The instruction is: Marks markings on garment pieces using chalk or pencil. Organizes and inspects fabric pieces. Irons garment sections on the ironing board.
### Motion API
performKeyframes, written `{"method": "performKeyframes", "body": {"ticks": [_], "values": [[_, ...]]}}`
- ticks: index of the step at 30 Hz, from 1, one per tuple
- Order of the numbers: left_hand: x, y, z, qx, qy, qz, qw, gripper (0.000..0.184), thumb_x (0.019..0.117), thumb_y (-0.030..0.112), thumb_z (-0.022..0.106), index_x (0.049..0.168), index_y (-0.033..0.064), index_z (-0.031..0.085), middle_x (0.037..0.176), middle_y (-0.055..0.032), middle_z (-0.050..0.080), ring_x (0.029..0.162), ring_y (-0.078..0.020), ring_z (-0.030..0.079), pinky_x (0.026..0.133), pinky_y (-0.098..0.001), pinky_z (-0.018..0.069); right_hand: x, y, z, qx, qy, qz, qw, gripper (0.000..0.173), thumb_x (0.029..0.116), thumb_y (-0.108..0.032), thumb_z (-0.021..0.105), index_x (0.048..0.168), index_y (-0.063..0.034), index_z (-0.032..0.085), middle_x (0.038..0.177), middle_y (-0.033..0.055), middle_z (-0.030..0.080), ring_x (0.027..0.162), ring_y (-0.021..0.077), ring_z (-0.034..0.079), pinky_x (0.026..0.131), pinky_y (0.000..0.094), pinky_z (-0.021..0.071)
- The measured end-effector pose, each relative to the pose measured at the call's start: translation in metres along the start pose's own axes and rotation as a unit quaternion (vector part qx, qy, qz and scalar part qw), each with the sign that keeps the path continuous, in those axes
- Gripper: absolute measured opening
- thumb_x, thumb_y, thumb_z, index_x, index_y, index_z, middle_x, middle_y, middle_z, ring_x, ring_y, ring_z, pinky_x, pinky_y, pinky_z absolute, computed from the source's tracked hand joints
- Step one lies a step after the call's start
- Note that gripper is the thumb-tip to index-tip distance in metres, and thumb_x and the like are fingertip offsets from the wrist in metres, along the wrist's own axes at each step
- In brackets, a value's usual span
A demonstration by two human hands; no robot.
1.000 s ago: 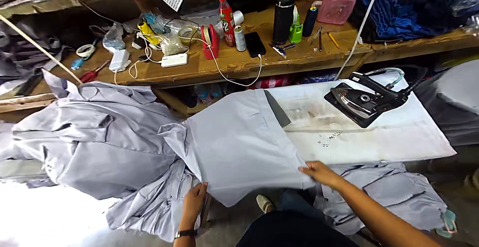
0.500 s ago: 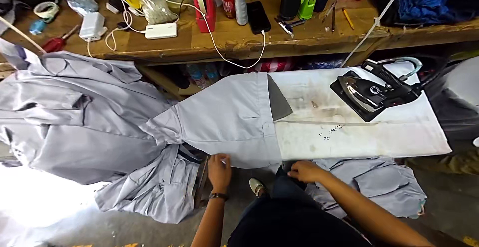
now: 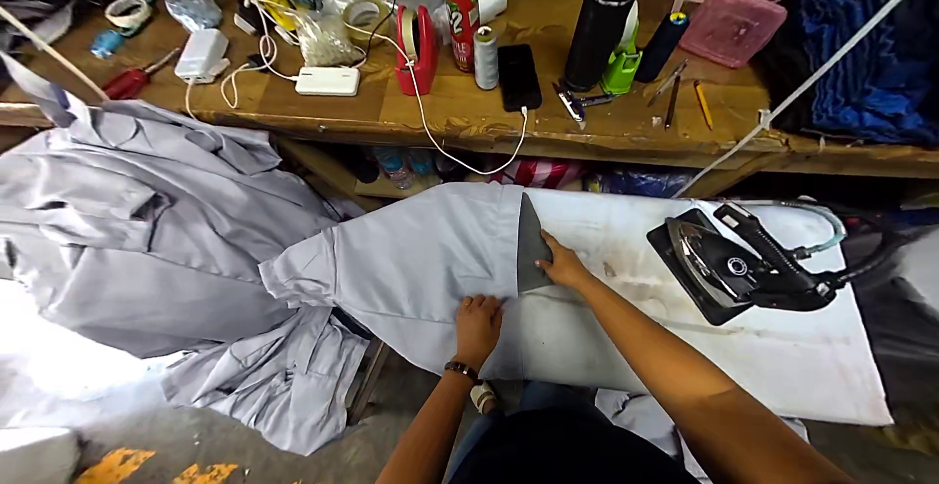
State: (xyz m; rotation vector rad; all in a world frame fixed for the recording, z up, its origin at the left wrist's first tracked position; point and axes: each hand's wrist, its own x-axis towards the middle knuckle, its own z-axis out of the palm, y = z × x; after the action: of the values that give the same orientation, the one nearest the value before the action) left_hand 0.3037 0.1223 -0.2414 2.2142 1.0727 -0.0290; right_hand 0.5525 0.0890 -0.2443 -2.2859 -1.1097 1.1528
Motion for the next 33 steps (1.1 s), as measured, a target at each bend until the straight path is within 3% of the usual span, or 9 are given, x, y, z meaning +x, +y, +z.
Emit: {"method": "performKeyframes", "body": {"ticks": [8,12,15,18,20,23,26,31,33], "values": [[-0.053,0.001,0.010,0.028,0.034,0.069,0.997,0.021,0.0868,0.022,0.066,0.102,0.0146,0.079,0.115,-0.0121,0.072,0.115,-0.0371,0.063,0.096,-0.0572,0.0489,-0.042,0.028,-0.001,-0.094,-0.206,-0.173,0.959,0.064,0.1042,-0.013,0.057,0.163,-0.0218,0.033,0.157,0.0156,0.048,0.141,0.0351,0.050,0.118,0.0556,0.0371],[-0.044,0.005,0.011,0.043,0.062,0.072,0.995,0.035,0.0886,0.044,0.062,0.098,0.0137,0.077,0.118,-0.0114,0.071,0.121,-0.0362,0.060,0.102,-0.0577,0.0439,-0.068,0.064,-0.079,-0.160,0.067,-0.193,0.966,0.034,0.0999,-0.023,0.062,0.131,-0.0126,0.071,0.131,0.0214,0.066,0.128,0.0436,0.056,0.106,0.0660,0.0401],[-0.037,0.004,0.027,0.031,0.082,0.107,0.990,0.051,0.0938,0.047,0.056,0.127,0.0101,0.069,0.142,-0.0100,0.062,0.139,-0.0347,0.050,0.114,-0.0565,0.0381,-0.086,0.118,-0.169,-0.229,0.298,-0.066,0.924,0.044,0.0983,-0.031,0.063,0.134,-0.0059,0.066,0.143,0.0349,0.051,0.131,0.0606,0.045,0.099,0.0790,0.0365],[-0.051,-0.009,0.046,0.030,0.034,0.143,0.989,0.069,0.0976,0.049,0.055,0.152,0.0061,0.049,0.163,-0.0106,0.041,0.153,-0.0366,0.031,0.121,-0.0628,0.0265,-0.103,0.164,-0.215,-0.198,0.275,0.090,0.936,0.065,0.1006,-0.045,0.061,0.146,0.0002,0.050,0.139,0.0440,0.047,0.126,0.0661,0.046,0.095,0.0821,0.0354],[-0.068,-0.017,0.049,0.033,0.025,0.154,0.987,0.073,0.0971,0.049,0.056,0.156,0.0066,0.043,0.165,-0.0097,0.036,0.154,-0.0351,0.029,0.121,-0.0621,0.0264,-0.100,0.183,-0.225,-0.123,0.195,0.129,0.964,0.062,0.1048,-0.050,0.054,0.145,-0.0039,0.048,0.106,0.0343,0.066,0.092,0.0512,0.067,0.079,0.0691,0.0510],[-0.088,-0.031,0.049,0.034,0.004,0.162,0.986,0.074,0.0988,0.050,0.055,0.157,0.0065,0.041,0.167,-0.0100,0.033,0.155,-0.0319,0.029,0.123,-0.0570,0.0270,-0.093,0.186,-0.232,0.058,0.138,0.113,0.982,0.048,0.1074,-0.045,0.052,0.138,-0.0071,0.050,0.073,0.0077,0.060,0.050,0.0160,0.057,0.049,0.0334,0.0508],[-0.100,-0.045,0.050,0.054,-0.018,0.171,0.984,0.074,0.1001,0.049,0.054,0.159,0.0076,0.037,0.168,-0.0087,0.030,0.156,-0.0291,0.027,0.123,-0.0584,0.0236,-0.090,0.171,-0.226,0.091,0.144,0.119,0.978,0.045,0.1034,-0.046,0.060,0.125,-0.0061,0.060,0.062,0.0006,0.049,0.042,0.0083,0.043,0.041,0.0252,0.0398],[-0.117,-0.052,0.052,0.058,-0.025,0.161,0.985,0.071,0.1013,0.050,0.052,0.158,0.0088,0.041,0.167,-0.0098,0.033,0.155,-0.0327,0.028,0.122,-0.0638,0.0203,-0.104,0.099,-0.176,-0.075,0.074,-0.019,0.994,0.043,0.1000,-0.037,0.069,0.121,0.0008,0.066,0.086,0.0237,0.065,0.070,0.0347,0.061,0.070,0.0600,0.0500],[-0.116,-0.053,0.055,0.056,-0.018,0.159,0.986,0.072,0.0994,0.050,0.055,0.157,0.0091,0.042,0.166,-0.0093,0.034,0.155,-0.0339,0.029,0.121,-0.0649,0.0209,-0.104,0.060,-0.149,-0.109,0.070,-0.092,0.987,0.036,0.0989,-0.034,0.071,0.111,-0.0002,0.069,0.085,0.0232,0.067,0.076,0.0392,0.066,0.072,0.0647,0.0509]]}}
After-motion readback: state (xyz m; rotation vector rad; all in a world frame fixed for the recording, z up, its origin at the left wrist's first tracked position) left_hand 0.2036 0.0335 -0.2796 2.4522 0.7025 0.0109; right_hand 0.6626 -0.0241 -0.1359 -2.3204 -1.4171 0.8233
